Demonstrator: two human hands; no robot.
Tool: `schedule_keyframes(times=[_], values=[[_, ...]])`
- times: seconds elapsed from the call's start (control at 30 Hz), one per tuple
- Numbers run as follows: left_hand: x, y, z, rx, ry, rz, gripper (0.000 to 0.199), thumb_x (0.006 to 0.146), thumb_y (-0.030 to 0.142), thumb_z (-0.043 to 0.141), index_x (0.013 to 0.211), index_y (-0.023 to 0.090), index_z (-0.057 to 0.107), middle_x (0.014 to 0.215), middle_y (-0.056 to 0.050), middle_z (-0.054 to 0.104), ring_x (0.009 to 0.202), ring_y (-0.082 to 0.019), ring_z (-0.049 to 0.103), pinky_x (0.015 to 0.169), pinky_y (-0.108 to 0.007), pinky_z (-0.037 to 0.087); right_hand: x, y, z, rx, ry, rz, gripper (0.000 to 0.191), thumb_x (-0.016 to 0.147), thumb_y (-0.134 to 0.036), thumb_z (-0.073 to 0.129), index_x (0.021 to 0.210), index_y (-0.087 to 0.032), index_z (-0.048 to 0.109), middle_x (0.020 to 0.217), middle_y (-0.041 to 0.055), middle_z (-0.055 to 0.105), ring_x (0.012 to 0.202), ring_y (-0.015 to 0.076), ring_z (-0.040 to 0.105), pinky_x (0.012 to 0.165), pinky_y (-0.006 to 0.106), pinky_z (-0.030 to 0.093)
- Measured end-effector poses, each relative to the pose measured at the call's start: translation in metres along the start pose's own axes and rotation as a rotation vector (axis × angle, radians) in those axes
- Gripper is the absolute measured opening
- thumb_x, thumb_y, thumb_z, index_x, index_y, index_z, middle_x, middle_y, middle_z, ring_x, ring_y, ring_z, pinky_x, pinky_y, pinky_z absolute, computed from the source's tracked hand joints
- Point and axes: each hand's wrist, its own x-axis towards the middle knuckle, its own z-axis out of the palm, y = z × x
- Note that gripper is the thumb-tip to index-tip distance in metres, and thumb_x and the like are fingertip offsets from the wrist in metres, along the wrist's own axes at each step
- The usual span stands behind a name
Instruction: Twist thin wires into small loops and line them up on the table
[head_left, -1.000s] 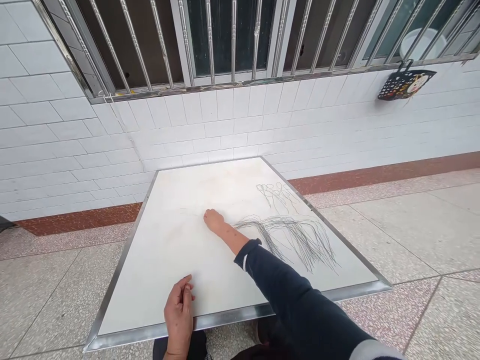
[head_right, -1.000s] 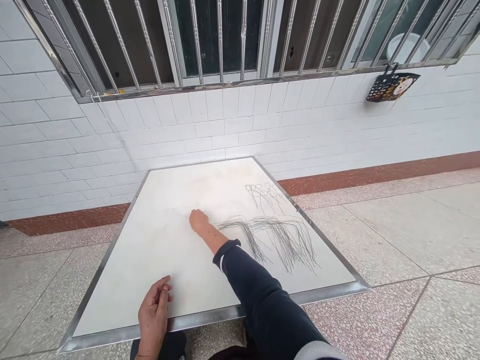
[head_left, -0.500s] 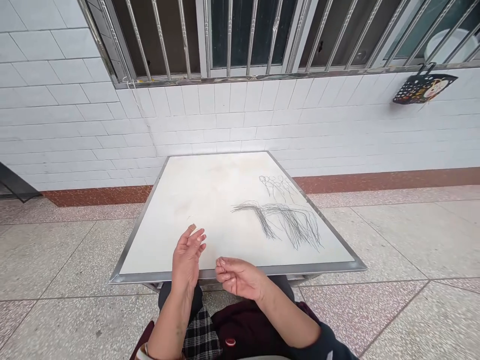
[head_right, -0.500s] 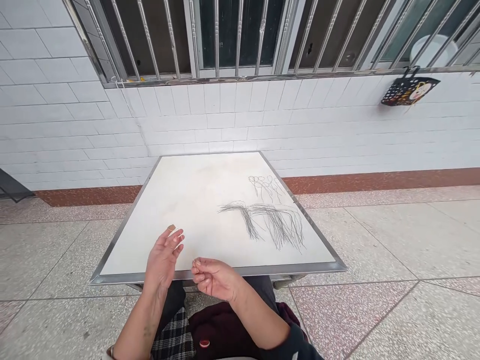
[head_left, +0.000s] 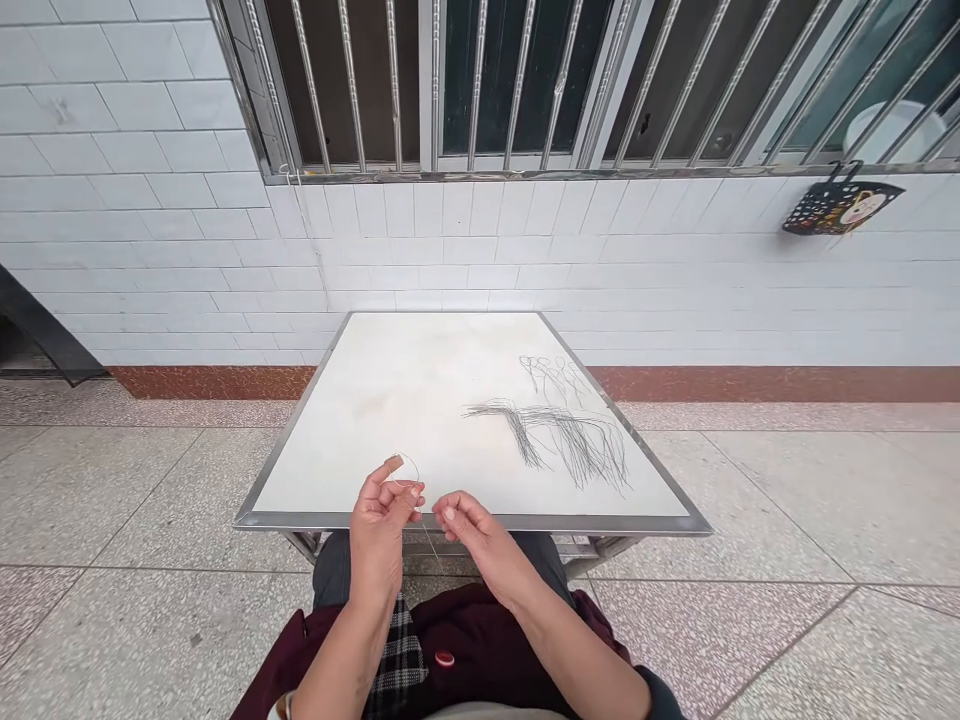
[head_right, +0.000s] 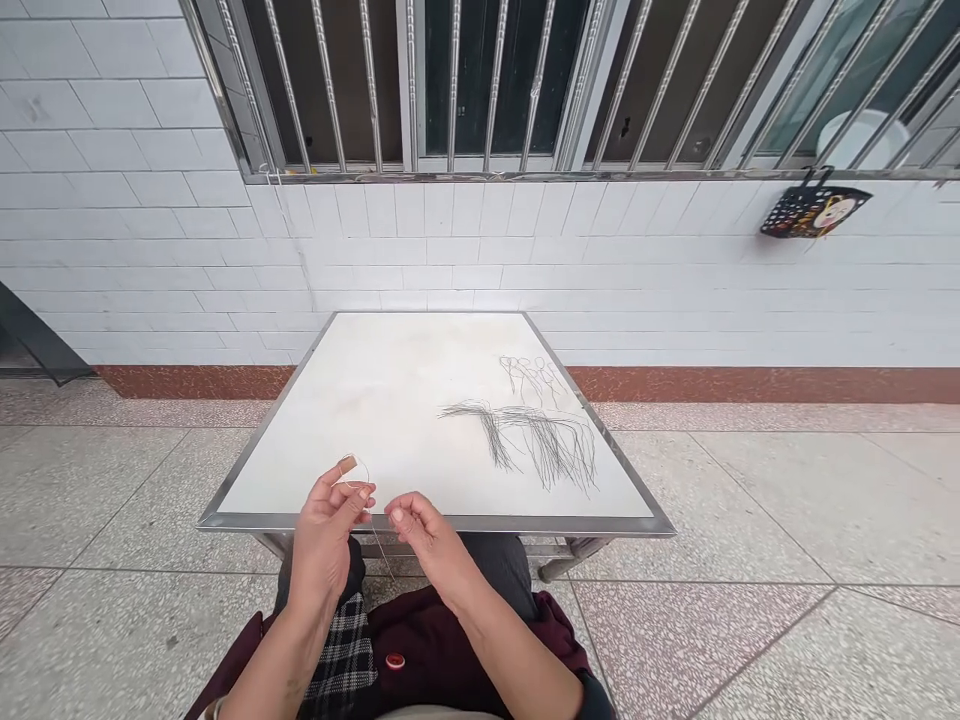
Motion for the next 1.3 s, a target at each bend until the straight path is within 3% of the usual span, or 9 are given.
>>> schedule_keyframes(times=[0.07,0.27,0.43,0.67,0.9,1.1,1.3], values=[[-0.01,-0.003,0.003,0.04,-0.045,-0.008,0.053,0.072,0.029,0.072,0.121,0.02,0.053,0.074,0.001,0.063,0.071,-0.013,0.058,0.059,-0.021,0.044,0.002,-0.009,0.002,-0.071,0.078,-0.068,0.025,0.085,-0.046,0.058,0.093,-0.022,0.062,0.083,-0.0007,0.056,0.075,0.0132,0.047,0.074,0.026,0.038],[-0.027,-0.01,0.009,0.142,-0.146,-0.03,0.052,0.074,0.029,0.07,0.121,0.02,0.052,0.07,0.002,0.061,0.067,-0.012,0.056,0.059,-0.021,0.045,0.002,-0.012,0.0,-0.05,0.138,-0.151,0.019,0.08,-0.039,0.064,0.082,-0.021,0.062,0.079,-0.0005,0.057,0.073,0.0144,0.051,0.072,0.028,0.042],[-0.029,-0.008,0.011,0.141,-0.14,-0.033,0.05,0.073,0.031,0.07,0.12,0.021,0.055,0.081,-0.001,0.059,0.074,-0.013,0.056,0.057,-0.022,0.05,0.0,-0.011,-0.003,-0.103,0.186,-0.173,0.017,0.08,-0.037,0.063,0.081,-0.021,0.062,0.077,-0.0009,0.058,0.072,0.0139,0.051,0.071,0.027,0.041],[-0.029,-0.011,0.008,0.114,-0.113,-0.025,0.038,0.072,0.032,0.071,0.107,0.021,0.064,0.078,0.001,0.058,0.071,-0.012,0.055,0.063,-0.024,0.052,-0.005,-0.014,0.004,-0.133,0.177,-0.164,0.015,0.08,-0.035,0.062,0.079,-0.02,0.061,0.074,-0.0018,0.058,0.07,0.0128,0.052,0.068,0.026,0.041],[-0.03,-0.008,0.006,0.119,-0.163,-0.063,0.045,0.069,0.032,0.073,0.112,0.022,0.064,0.075,0.003,0.057,0.07,-0.012,0.058,0.068,-0.028,0.053,-0.006,-0.015,-0.002,-0.205,0.194,-0.211,0.016,0.083,-0.037,0.057,0.082,-0.021,0.058,0.074,-0.0021,0.055,0.064,0.0114,0.047,0.062,0.024,0.039],[-0.039,0.003,0.009,0.111,-0.24,-0.078,0.043,0.076,0.034,0.067,0.117,0.021,0.062,0.077,0.0,0.058,0.075,-0.015,0.06,0.071,-0.029,0.051,-0.01,-0.021,-0.01,-0.327,0.165,-0.251,0.014,0.088,-0.032,0.05,0.094,-0.023,0.059,0.078,-0.0006,0.058,0.072,0.014,0.054,0.068,0.027,0.041],[-0.042,0.01,0.003,0.107,-0.352,-0.105,0.049,0.083,0.035,0.061,0.129,0.021,0.053,0.068,0.002,0.051,0.063,-0.011,0.05,0.065,-0.024,0.042,-0.01,-0.025,-0.021,-0.401,0.211,-0.327,0.016,0.088,-0.029,0.048,0.094,-0.022,0.061,0.08,0.0008,0.057,0.069,0.0132,0.052,0.063,0.026,0.041]])
